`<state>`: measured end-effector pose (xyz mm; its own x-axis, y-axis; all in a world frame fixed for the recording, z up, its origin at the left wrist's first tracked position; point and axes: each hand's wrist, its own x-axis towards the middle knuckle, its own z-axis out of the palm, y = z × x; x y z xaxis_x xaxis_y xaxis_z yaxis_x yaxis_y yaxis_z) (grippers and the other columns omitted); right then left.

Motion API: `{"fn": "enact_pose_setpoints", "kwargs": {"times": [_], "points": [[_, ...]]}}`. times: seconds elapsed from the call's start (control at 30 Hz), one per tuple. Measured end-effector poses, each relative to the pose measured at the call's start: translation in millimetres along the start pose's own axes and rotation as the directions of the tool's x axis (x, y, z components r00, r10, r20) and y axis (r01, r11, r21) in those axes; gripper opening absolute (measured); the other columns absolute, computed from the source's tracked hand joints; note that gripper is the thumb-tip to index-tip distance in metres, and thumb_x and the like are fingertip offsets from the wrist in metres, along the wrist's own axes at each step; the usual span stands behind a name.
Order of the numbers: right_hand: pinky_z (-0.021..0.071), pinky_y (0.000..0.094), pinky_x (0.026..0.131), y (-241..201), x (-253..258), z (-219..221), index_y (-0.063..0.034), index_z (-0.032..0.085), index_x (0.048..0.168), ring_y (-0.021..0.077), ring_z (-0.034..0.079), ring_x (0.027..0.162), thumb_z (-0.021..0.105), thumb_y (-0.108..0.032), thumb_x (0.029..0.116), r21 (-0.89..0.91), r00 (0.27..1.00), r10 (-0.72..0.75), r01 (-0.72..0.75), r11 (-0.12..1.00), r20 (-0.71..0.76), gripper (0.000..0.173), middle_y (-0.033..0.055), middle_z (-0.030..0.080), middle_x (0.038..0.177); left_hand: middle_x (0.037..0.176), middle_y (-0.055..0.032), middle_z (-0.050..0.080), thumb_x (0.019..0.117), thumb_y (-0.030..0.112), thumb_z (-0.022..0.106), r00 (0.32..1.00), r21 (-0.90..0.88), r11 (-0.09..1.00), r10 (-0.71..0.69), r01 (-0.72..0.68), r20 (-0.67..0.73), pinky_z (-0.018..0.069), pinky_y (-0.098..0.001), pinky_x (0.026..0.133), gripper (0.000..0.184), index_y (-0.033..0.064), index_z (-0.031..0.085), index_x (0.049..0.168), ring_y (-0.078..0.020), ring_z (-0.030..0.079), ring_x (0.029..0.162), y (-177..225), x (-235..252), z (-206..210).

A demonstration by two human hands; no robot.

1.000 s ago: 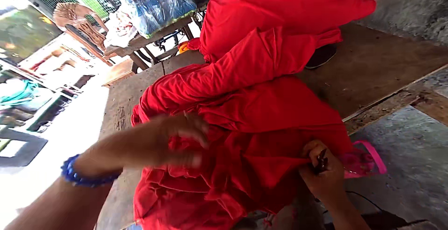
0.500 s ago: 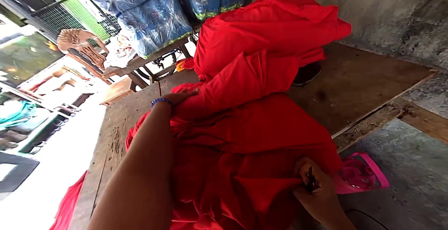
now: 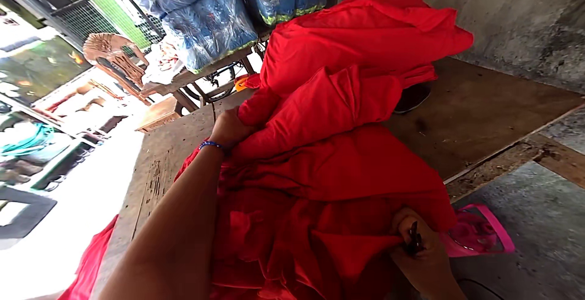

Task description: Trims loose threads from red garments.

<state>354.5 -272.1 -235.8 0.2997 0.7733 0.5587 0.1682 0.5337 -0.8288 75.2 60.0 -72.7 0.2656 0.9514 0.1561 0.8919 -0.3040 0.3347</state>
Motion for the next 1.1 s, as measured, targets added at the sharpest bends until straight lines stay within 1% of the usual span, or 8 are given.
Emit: {"fn": "enact_pose_setpoints", "kwargs": {"times": [0.07, 0.17, 0.3, 0.43, 0.57, 0.73, 0.93, 1.1], "points": [[0.0400, 0.0033, 0.065, 0.5, 0.1, -1.1, -0.0175, 0.051, 0.083, -0.0091, 0.050, 0.079, 0.072, -0.013, 0.0783, -0.003, 1.000, -0.005, 0.006, 1.000, 0.003, 0.022, -0.0092, 0.054, 0.087, 0.112, -0.0266, 0.069, 0.0752, 0.037, 0.089, 0.961, 0.037, 0.980, 0.199, -0.196, -0.190, 0.0481, -0.0724, 0.089, 0.065, 0.0000, 0.064, 0.122, -0.0469, 0.066, 0.106, 4.8, -33.9, -11.9], [0.0407, 0.0029, 0.067, 2.0, -0.5, -1.5, -0.0181, 0.051, 0.084, -0.0097, 0.051, 0.081, 0.072, -0.013, 0.0777, -0.016, 1.000, -0.023, 0.023, 1.000, -0.001, 0.022, -0.0100, 0.055, 0.090, 0.115, -0.0309, 0.067, 0.0763, 0.035, 0.080, 0.709, 0.137, 0.797, 0.590, -0.588, -0.386, 0.0521, -0.0582, 0.092, 0.061, -0.0099, 0.064, 0.114, -0.0428, 0.067, 0.108, 2.1, -92.5, -29.6], [0.0429, 0.0033, 0.074, -0.3, -2.2, -1.6, -0.0199, 0.052, 0.087, -0.0108, 0.053, 0.087, 0.073, -0.015, 0.0781, -0.054, 0.999, -0.031, 0.031, 0.998, -0.004, 0.023, -0.0122, 0.056, 0.092, 0.112, -0.0104, 0.064, 0.0842, 0.040, 0.076, 0.573, 0.060, 0.657, 0.695, -0.751, -0.435, 0.0478, -0.0260, 0.100, 0.053, 0.0001, 0.059, 0.114, -0.0094, 0.060, 0.113, -8.9, -141.4, -45.5], [0.0441, 0.0032, 0.076, -8.4, -3.4, 0.4, -0.0241, 0.054, 0.086, -0.0147, 0.054, 0.088, 0.076, -0.018, 0.0766, -0.133, 0.998, 0.032, -0.039, 0.990, -0.050, 0.024, -0.0183, 0.059, 0.089, 0.115, -0.0103, 0.068, 0.0764, 0.031, 0.082, 0.725, -0.120, 0.803, 0.449, -0.584, -0.522, 0.0484, -0.0206, 0.101, 0.070, -0.0113, 0.055, 0.125, 0.0022, 0.062, 0.109, 7.2, -124.9, -61.4], [0.0422, 0.0037, 0.073, -8.1, 0.1, 1.5, -0.0204, 0.052, 0.083, -0.0106, 0.052, 0.086, 0.072, -0.016, 0.0763, -0.138, 1.000, 0.008, -0.011, 0.990, -0.024, 0.022, -0.0125, 0.055, 0.088, 0.121, -0.0218, 0.067, 0.0822, 0.044, 0.080, 0.878, -0.177, 0.980, -0.005, -0.091, -0.478, 0.0515, -0.0531, 0.100, 0.073, -0.0027, 0.056, 0.133, -0.0295, 0.067, 0.114, -0.4, -15.2, -104.2], [0.0401, 0.0034, 0.066, -10.9, -0.3, 3.4, -0.0167, 0.052, 0.082, -0.0111, 0.050, 0.078, 0.072, -0.013, 0.0750, -0.159, 0.999, 0.026, -0.031, 0.987, -0.034, 0.021, -0.0106, 0.054, 0.084, 0.154, -0.0408, 0.032, 0.0966, 0.046, 0.065, 0.747, -0.317, 0.809, -0.583, 0.496, -0.319, 0.0298, -0.0686, 0.114, 0.092, -0.0155, 0.026, 0.153, -0.0538, 0.034, 0.144, -59.9, 35.0, -98.7], [0.0381, 0.0037, 0.062, -19.3, 5.5, -4.1, -0.0106, 0.051, 0.085, -0.0090, 0.048, 0.074, 0.068, -0.010, 0.0743, -0.193, 0.995, 0.070, -0.055, 0.980, 0.069, 0.020, -0.0057, 0.052, 0.083, 0.137, -0.0293, 0.056, 0.1009, 0.038, 0.063, 0.941, -0.476, 0.846, -0.324, 0.240, -0.101, 0.0462, -0.0651, 0.099, 0.058, -0.0023, 0.053, 0.141, -0.0438, 0.057, 0.123, -51.6, -108.1, -59.5], [0.0484, 0.0093, 0.062, -49.0, 38.7, -68.1, -0.0251, 0.058, 0.105, -0.0101, 0.058, 0.079, 0.065, -0.024, 0.0966, -0.132, 0.966, 0.054, -0.021, 0.991, 0.254, 0.011, -0.0172, 0.063, 0.121, 0.128, -0.0184, 0.063, 0.1007, 0.050, 0.057, 0.869, -0.502, 0.777, -0.486, 0.380, -0.094, 0.0538, -0.0512, 0.094, 0.060, 0.0049, 0.055, 0.141, -0.0265, 0.064, 0.112, -56.3, -302.1, -31.6]]}}
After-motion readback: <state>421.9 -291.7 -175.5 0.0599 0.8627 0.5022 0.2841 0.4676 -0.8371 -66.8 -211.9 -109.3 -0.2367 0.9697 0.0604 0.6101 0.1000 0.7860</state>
